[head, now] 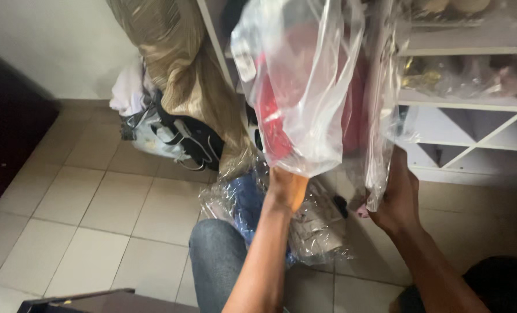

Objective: The person removes several plastic-wrapped items and a shoebox from a white shelf, then wipes the shelf surface with a pink cloth. The person also wipes a green handbag with the cloth and places it back on the shelf.

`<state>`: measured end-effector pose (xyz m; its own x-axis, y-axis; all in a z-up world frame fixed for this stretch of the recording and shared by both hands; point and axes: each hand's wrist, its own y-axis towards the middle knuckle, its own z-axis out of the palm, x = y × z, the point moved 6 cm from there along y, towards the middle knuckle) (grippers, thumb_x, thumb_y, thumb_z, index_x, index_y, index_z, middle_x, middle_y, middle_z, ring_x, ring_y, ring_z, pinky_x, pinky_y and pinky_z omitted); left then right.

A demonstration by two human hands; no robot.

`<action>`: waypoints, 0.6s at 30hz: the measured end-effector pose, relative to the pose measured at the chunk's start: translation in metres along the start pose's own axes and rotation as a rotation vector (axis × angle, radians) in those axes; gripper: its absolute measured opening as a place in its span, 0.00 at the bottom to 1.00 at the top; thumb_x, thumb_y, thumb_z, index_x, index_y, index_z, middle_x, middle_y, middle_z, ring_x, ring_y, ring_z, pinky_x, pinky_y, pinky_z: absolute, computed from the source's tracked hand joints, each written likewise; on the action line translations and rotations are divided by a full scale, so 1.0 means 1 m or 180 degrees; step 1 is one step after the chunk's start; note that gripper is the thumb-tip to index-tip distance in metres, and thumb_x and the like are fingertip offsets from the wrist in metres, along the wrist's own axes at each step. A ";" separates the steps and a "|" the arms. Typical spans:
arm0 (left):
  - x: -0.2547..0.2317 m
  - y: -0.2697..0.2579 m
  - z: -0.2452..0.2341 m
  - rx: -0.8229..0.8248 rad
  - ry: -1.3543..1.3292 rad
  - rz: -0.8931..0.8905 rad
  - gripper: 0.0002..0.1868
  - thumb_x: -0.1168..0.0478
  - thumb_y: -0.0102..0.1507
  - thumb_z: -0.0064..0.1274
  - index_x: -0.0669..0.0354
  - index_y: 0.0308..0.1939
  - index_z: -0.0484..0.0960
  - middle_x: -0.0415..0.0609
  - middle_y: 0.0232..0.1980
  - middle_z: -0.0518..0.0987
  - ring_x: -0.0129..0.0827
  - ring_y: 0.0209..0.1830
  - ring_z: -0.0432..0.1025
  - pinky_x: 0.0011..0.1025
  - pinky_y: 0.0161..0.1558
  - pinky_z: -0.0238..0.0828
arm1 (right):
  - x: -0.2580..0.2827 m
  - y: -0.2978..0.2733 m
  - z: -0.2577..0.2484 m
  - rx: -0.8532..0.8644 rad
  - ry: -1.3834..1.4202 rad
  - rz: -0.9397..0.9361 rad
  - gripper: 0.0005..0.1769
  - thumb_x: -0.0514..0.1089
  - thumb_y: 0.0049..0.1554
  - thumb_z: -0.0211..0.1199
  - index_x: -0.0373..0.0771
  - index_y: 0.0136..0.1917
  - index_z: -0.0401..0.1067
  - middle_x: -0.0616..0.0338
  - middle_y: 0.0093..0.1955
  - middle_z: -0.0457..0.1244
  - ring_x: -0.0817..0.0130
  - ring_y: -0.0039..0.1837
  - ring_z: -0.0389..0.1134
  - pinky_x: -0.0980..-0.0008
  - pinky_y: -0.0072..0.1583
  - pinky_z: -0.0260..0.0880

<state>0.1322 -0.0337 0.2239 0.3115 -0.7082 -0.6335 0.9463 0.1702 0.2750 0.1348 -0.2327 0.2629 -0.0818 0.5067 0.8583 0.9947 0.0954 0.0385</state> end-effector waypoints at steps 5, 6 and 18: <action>0.055 -0.037 -0.067 -0.0510 -0.0147 -0.0377 0.48 0.37 0.62 0.58 0.51 0.79 0.57 0.43 0.77 0.67 0.39 0.77 0.62 0.46 0.75 0.60 | -0.038 -0.013 0.023 0.0172 -0.0173 -0.0304 0.37 0.41 0.61 0.59 0.40 0.79 0.50 0.39 0.62 0.66 0.49 0.60 0.71 0.54 0.55 0.74; 0.067 -0.043 -0.084 -0.0571 -0.0205 -0.0429 0.44 0.40 0.64 0.57 0.52 0.79 0.58 0.43 0.76 0.68 0.39 0.76 0.64 0.45 0.75 0.62 | -0.044 -0.014 0.029 0.0214 -0.0108 -0.0449 0.35 0.43 0.63 0.60 0.39 0.79 0.51 0.38 0.64 0.66 0.48 0.64 0.69 0.53 0.59 0.72; 0.121 -0.062 -0.141 -0.1756 0.0243 -0.1317 0.22 0.63 0.64 0.45 0.56 0.63 0.73 0.55 0.53 0.79 0.44 0.42 0.77 0.39 0.35 0.74 | -0.119 -0.001 0.070 0.0728 0.0045 0.0065 0.30 0.46 0.61 0.61 0.36 0.73 0.59 0.42 0.67 0.66 0.53 0.70 0.68 0.57 0.66 0.67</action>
<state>0.1237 -0.0330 0.0283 -0.0983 -0.7433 -0.6617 0.8882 0.2344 -0.3952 0.1394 -0.2333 0.1246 -0.0592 0.4987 0.8648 0.9560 0.2778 -0.0947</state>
